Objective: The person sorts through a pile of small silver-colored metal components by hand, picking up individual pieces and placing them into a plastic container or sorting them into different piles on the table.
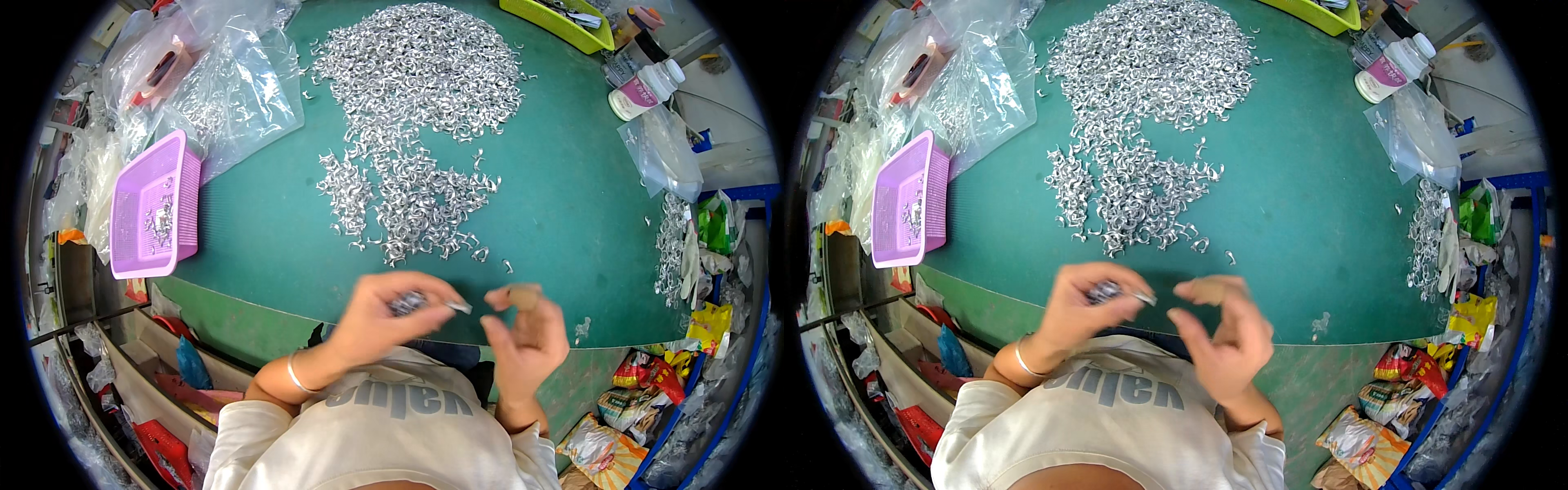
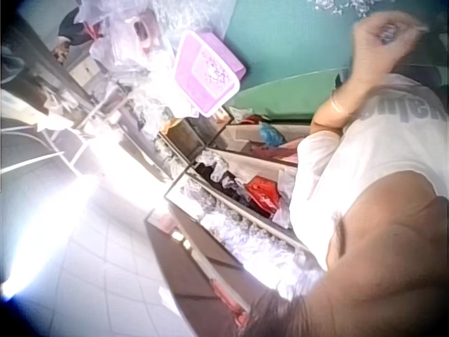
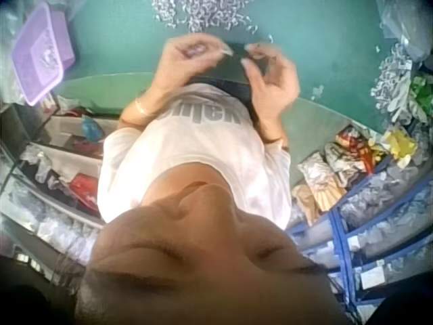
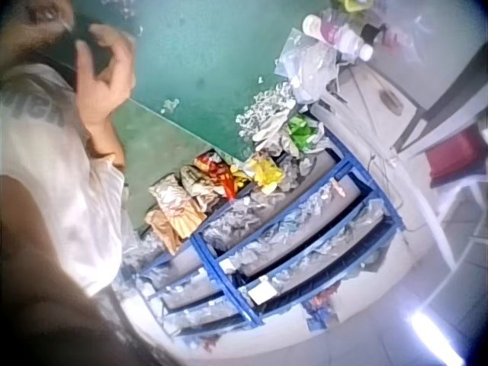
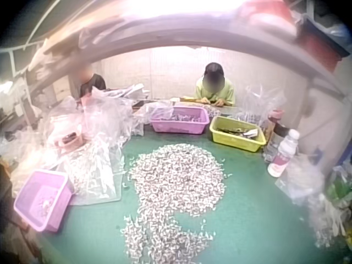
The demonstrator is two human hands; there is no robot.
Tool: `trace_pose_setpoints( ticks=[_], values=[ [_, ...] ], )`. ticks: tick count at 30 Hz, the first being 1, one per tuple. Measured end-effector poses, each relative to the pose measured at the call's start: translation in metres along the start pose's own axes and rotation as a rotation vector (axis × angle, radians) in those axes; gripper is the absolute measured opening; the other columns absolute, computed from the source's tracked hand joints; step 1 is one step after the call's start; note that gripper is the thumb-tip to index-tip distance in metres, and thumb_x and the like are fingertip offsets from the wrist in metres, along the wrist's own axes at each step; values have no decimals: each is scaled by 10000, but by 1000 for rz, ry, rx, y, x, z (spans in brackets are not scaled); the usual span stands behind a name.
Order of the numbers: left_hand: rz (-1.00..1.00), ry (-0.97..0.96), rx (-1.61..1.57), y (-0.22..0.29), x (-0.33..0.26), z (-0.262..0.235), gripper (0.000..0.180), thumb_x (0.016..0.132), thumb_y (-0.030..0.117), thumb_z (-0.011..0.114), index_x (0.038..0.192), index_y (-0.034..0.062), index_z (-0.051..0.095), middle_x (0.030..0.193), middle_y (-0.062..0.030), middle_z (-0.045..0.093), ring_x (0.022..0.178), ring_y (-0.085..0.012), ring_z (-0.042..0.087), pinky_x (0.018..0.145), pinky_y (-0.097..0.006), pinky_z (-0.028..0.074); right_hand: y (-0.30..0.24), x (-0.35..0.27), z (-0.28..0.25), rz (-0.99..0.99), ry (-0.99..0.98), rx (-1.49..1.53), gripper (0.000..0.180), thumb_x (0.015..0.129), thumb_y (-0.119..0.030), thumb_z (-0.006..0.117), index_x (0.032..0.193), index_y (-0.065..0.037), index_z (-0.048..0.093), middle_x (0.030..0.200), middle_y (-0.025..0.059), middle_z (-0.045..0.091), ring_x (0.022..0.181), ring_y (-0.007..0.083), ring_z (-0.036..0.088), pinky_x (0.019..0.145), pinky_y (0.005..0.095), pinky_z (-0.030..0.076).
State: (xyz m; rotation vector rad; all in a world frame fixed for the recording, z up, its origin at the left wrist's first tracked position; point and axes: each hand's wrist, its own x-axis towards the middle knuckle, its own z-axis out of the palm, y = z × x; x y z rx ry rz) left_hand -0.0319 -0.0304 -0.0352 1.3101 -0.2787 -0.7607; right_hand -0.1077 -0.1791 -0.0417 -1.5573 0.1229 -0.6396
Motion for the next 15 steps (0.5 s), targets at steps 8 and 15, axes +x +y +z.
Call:
trace_pose_setpoints(
  ticks=[8,15],
  values=[
    [488,1398,758,32,-72,-199,191,821,150,580,945,8,608,686,19,522,598,-45,454,509,-178,358,28,21,-48,125,-163,-841,278,660,15,645,931,-4,587,877,101,560,790,229,510,685,307,417],
    [421,1313,979,31,-76,-211,269,828,153,567,1051,4,563,641,14,511,573,-48,443,507,-184,359,54,15,-41,51,-122,-838,189,684,28,625,864,10,572,810,101,550,721,213,518,644,303,423]
  ],
)
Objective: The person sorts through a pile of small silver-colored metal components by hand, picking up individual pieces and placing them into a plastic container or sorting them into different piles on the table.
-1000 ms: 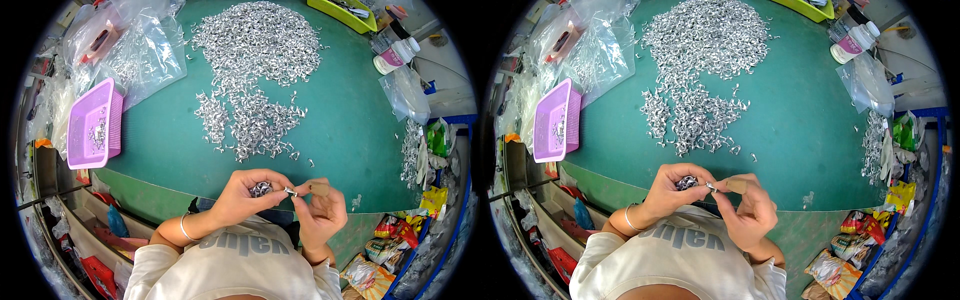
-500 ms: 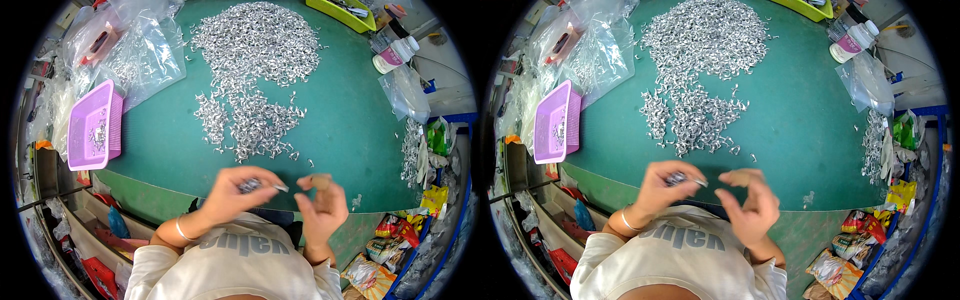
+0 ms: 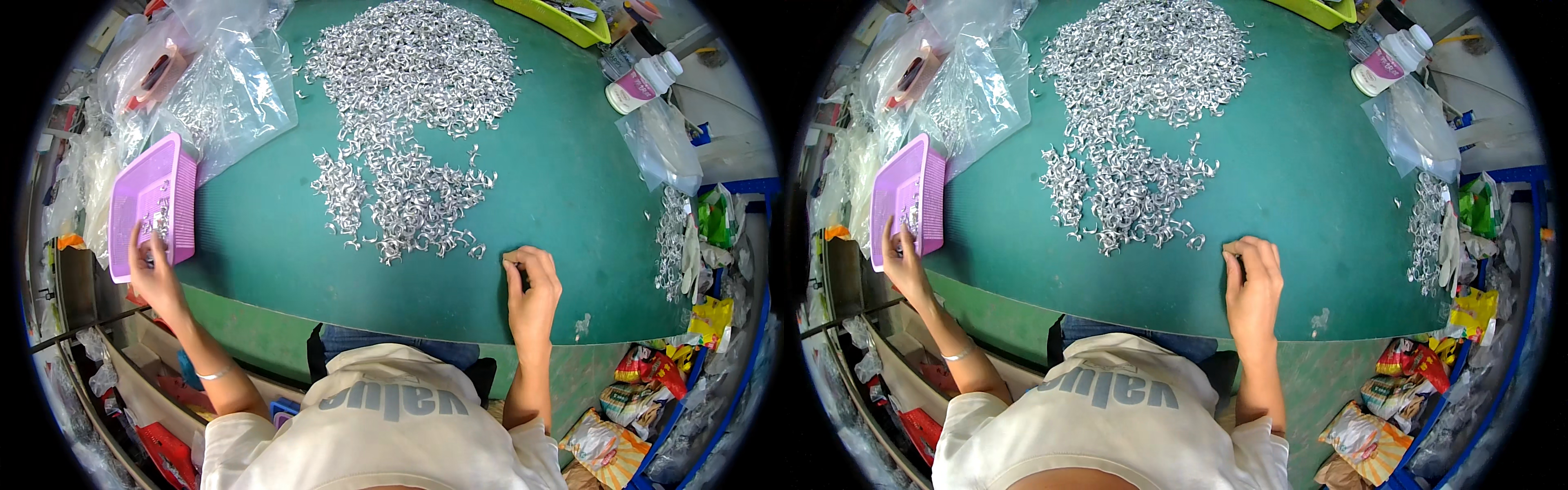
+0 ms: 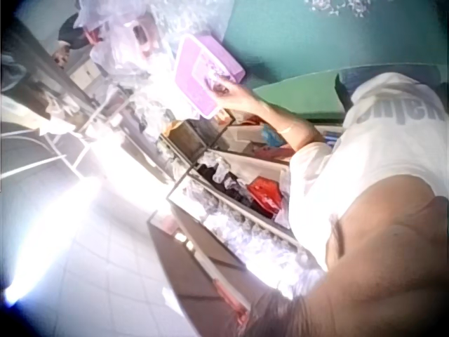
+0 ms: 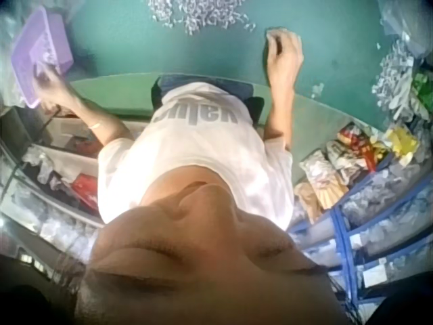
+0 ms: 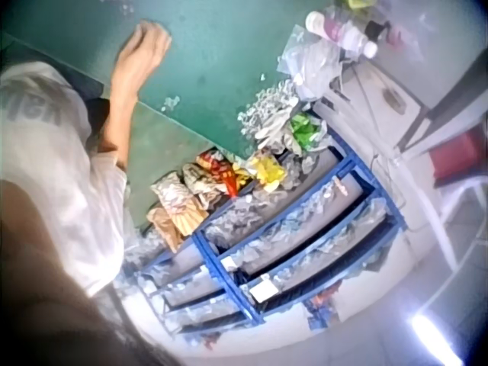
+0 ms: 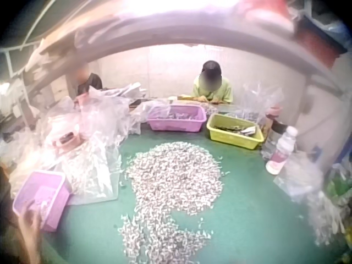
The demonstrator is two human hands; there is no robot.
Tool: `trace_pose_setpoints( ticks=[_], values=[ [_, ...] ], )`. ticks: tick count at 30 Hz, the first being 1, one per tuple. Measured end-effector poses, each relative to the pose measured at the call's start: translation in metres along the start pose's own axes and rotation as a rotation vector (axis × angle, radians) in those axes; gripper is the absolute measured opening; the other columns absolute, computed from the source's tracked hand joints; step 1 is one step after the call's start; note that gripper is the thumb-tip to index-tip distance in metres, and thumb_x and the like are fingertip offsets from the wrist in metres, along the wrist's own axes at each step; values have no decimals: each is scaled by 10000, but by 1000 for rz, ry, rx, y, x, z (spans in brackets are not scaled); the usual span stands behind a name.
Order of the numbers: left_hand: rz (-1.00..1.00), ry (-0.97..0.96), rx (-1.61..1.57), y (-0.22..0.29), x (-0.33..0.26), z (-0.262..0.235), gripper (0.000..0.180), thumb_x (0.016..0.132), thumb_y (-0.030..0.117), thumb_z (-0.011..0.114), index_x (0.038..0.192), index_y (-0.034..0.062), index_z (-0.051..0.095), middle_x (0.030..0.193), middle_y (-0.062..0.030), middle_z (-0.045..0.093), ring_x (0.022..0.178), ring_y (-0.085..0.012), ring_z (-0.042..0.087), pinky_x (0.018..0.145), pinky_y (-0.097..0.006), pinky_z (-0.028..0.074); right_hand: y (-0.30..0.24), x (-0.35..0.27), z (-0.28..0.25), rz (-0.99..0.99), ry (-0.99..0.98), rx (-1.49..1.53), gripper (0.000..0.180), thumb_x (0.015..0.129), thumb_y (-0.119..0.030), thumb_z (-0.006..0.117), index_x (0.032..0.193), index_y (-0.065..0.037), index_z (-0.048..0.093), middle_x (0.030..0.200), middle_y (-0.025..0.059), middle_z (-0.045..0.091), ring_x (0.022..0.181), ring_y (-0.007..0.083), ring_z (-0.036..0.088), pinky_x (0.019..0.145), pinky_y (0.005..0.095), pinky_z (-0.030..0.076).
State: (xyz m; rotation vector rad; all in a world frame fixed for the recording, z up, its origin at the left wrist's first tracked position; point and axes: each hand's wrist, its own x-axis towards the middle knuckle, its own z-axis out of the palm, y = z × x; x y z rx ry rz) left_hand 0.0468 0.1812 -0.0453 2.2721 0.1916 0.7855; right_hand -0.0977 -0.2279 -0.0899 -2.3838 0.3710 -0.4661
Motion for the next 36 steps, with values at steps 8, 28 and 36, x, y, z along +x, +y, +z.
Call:
trace_pose_setpoints(
  ticks=[8,28,36],
  values=[
    [-305,-1195,-810,159,-126,63,207,749,30,625,955,14,614,653,-4,557,575,-51,484,513,-201,400,-52,-16,1,418,-197,1160,236,741,117,561,948,40,479,825,103,583,756,123,562,670,225,460],
    [-246,-1251,-1044,172,-135,66,106,714,10,656,818,-10,651,706,-76,606,602,-98,524,534,-214,392,-71,-26,-4,92,-11,1187,365,637,170,638,936,64,458,812,168,579,743,199,574,639,303,498],
    [-239,-1248,-1060,173,-137,65,86,703,-7,663,785,-26,644,717,-97,616,617,-114,551,549,-219,407,-72,-27,-5,88,10,1184,354,632,173,640,915,61,459,797,176,587,735,214,573,628,305,499]
  ],
)
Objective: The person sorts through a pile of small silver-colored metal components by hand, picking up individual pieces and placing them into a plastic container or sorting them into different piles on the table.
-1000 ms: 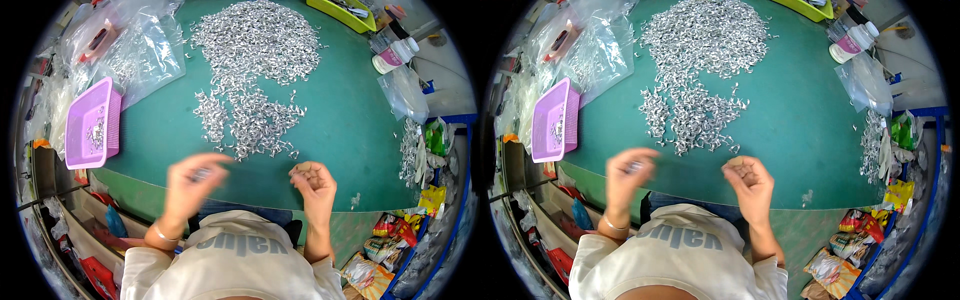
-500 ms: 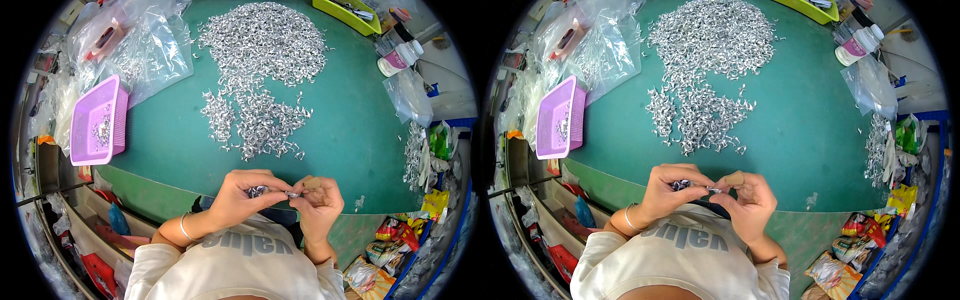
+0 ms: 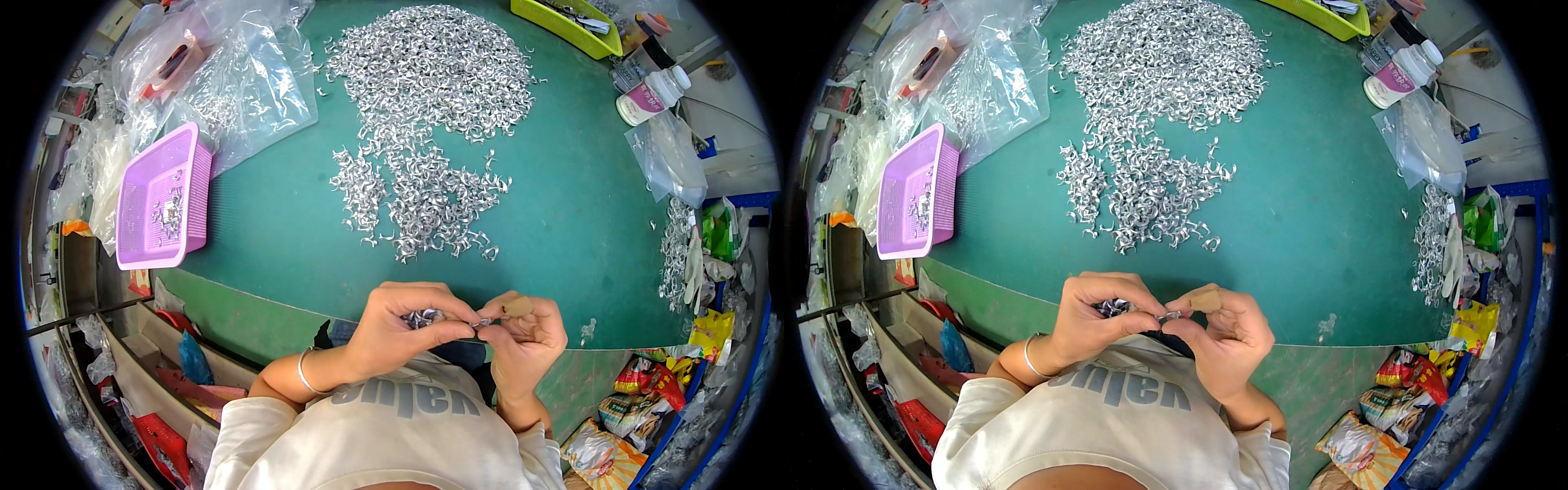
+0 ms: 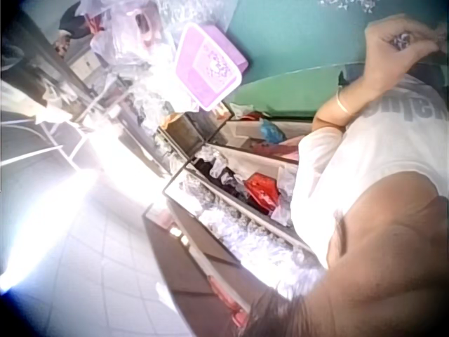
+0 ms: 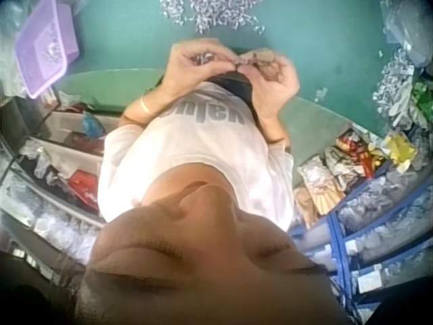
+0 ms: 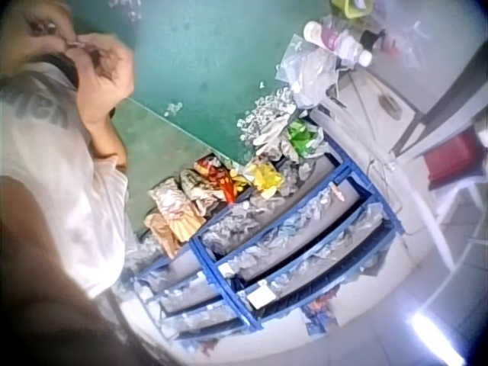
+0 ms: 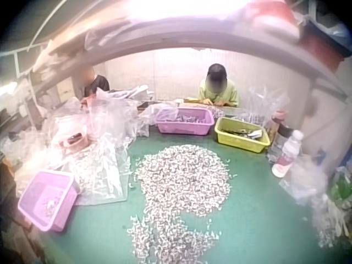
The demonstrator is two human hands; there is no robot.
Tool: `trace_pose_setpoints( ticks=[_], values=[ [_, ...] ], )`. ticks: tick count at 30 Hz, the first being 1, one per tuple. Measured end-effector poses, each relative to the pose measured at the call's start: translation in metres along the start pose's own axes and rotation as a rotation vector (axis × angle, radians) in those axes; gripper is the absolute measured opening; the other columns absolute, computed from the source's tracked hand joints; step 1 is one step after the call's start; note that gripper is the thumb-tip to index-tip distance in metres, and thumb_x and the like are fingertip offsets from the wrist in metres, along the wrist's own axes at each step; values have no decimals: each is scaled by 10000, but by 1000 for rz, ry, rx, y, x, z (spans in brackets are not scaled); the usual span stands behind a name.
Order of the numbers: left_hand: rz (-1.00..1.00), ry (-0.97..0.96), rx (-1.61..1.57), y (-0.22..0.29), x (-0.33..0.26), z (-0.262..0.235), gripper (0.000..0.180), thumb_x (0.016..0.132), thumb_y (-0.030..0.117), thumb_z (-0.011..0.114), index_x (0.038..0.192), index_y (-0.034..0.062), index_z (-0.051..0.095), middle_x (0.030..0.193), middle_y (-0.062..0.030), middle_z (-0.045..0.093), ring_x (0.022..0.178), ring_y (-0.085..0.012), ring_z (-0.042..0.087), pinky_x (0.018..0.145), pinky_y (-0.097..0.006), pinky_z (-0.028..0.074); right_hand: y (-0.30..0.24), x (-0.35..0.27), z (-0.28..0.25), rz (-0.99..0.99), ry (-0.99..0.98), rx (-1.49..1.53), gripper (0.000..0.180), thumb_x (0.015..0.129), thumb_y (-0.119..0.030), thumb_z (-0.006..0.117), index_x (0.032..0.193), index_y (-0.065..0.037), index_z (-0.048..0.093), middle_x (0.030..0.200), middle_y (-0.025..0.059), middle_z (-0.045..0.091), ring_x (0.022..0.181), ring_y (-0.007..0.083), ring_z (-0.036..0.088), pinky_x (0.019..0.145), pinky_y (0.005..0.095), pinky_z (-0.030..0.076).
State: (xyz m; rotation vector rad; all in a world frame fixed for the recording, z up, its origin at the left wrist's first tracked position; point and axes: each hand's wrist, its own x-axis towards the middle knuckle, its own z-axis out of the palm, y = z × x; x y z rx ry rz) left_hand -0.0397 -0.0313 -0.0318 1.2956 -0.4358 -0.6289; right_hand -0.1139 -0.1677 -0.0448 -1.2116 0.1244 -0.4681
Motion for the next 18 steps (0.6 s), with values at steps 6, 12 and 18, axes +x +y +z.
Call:
trace_pose_setpoints(
  ticks=[6,12,18],
  values=[
    [-7,1,5,1,-1,0,87,701,-15,661,785,-28,644,711,-98,612,617,-115,545,545,-223,402,2,-2,-1,-96,-21,-59,388,605,174,659,920,63,461,788,175,598,730,233,574,611,313,498],
    [-33,-3,-64,4,-2,0,89,698,-25,656,785,-31,640,710,-104,608,615,-122,541,540,-227,396,-3,0,2,-157,-36,-92,402,595,171,668,925,65,463,774,167,603,737,249,588,632,332,489],
    [0,6,-63,7,-4,1,80,693,-26,656,770,-35,634,713,-110,610,610,-125,536,537,-229,397,-9,-2,7,-104,4,-102,325,631,177,631,890,57,476,760,157,607,747,259,601,672,359,478]
  ],
)
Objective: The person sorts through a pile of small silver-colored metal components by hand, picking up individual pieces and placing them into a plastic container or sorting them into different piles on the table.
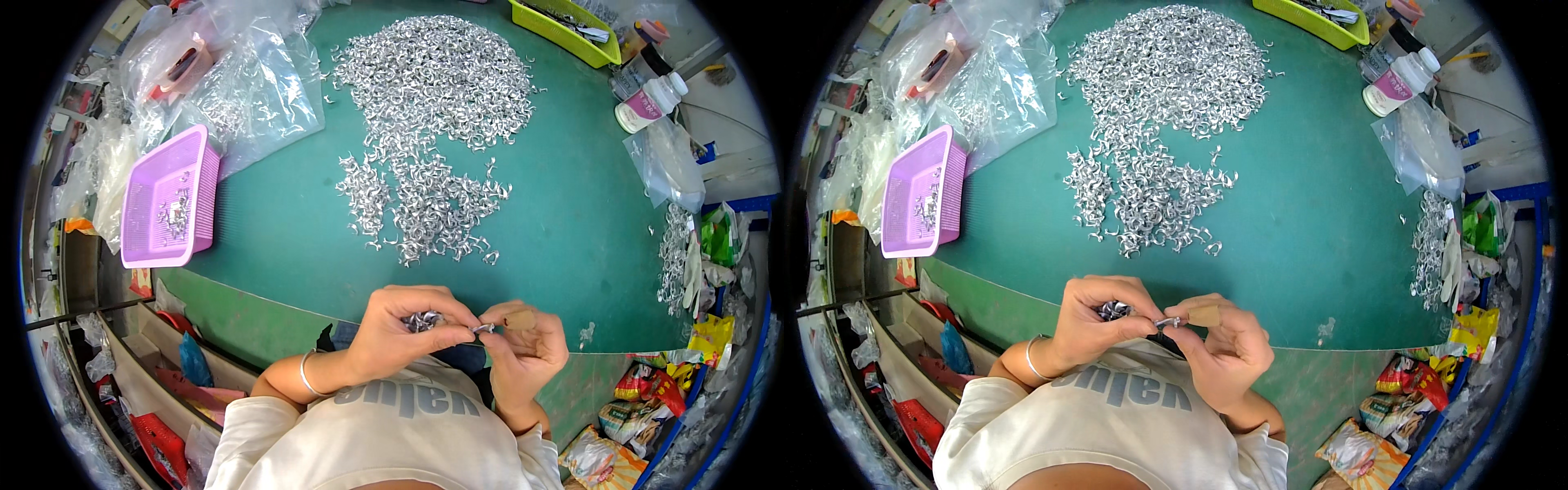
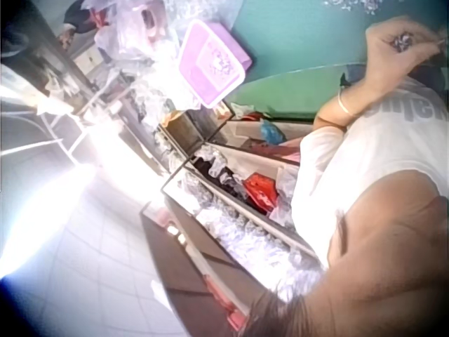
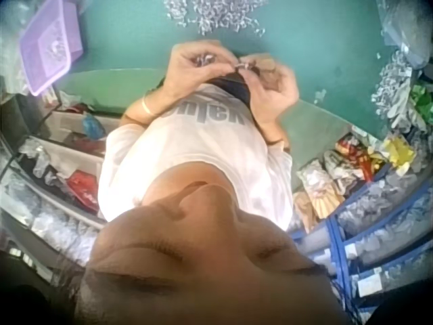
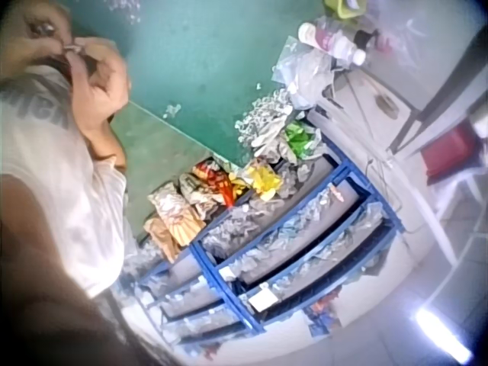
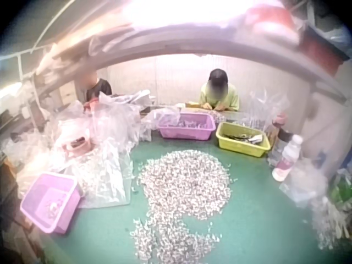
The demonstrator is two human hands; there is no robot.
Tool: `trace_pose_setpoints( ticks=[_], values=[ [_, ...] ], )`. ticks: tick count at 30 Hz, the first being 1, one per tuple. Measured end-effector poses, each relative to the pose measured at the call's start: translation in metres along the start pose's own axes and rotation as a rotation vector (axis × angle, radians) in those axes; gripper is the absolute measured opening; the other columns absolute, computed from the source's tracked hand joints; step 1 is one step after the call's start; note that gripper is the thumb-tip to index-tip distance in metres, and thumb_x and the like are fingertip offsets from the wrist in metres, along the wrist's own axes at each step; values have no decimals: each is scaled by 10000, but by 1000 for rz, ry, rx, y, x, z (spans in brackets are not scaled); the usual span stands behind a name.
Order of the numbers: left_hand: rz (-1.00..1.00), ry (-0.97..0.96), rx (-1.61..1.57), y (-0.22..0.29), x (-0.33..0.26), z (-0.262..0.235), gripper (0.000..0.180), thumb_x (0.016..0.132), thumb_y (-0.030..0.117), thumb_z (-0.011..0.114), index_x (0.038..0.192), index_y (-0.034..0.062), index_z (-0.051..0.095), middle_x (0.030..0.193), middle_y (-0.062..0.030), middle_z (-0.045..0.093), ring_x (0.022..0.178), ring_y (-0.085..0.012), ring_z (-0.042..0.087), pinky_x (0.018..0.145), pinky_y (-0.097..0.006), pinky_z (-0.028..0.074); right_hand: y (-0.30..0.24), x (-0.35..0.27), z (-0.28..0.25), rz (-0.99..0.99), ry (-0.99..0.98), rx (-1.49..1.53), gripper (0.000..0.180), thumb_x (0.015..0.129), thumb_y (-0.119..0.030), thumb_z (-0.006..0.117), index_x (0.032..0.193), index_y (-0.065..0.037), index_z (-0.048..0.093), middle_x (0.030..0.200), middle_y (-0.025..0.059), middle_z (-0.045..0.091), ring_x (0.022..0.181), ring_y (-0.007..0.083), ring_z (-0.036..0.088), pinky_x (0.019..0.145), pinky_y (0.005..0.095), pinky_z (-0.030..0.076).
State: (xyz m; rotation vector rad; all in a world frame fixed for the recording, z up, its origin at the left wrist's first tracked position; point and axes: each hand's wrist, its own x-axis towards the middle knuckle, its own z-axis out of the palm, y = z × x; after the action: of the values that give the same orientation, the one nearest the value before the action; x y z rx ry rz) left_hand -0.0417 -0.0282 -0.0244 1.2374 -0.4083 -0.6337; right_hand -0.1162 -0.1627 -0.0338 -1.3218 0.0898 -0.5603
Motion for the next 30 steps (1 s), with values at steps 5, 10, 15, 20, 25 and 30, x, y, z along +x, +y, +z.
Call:
trace_pose_setpoints(
  ticks=[5,10,15,20,25,30],
  values=[
    [53,-9,-7,-3,-2,0,102,722,-3,649,824,-6,643,718,-58,592,591,-69,491,504,-200,362,-3,1,3,-17,8,-10,285,642,184,617,862,61,484,761,161,608,747,266,610,668,358,484],
    [66,18,21,-1,-4,0,98,717,-18,645,815,-8,641,714,-61,593,587,-66,489,497,-200,362,-6,3,5,-24,-10,-14,276,643,187,616,860,70,492,766,170,610,749,273,615,676,363,493],
    [57,18,31,0,-6,2,94,716,-27,641,809,-12,639,720,-64,599,592,-67,495,497,-201,368,-5,0,5,-17,4,9,279,646,184,617,870,73,494,776,177,612,755,267,614,679,354,497],
    [90,24,28,0,-6,4,97,718,-29,640,814,-15,638,730,-64,602,595,-66,498,500,-198,368,-4,0,3,-5,-6,37,293,643,177,627,880,69,493,789,182,614,767,263,611,668,349,499],
    [50,25,5,4,-7,3,92,729,-29,631,819,-17,636,742,-68,602,600,-71,503,503,-199,371,-4,1,2,-90,-47,1,312,631,173,640,885,67,493,798,181,615,755,265,607,645,343,500],
    [4,32,-51,7,-8,5,89,740,-31,619,827,-23,633,743,-70,600,605,-72,504,509,-200,374,-8,2,2,-129,-87,-60,320,623,170,650,881,66,492,801,183,612,745,263,601,625,337,500]
  ],
)
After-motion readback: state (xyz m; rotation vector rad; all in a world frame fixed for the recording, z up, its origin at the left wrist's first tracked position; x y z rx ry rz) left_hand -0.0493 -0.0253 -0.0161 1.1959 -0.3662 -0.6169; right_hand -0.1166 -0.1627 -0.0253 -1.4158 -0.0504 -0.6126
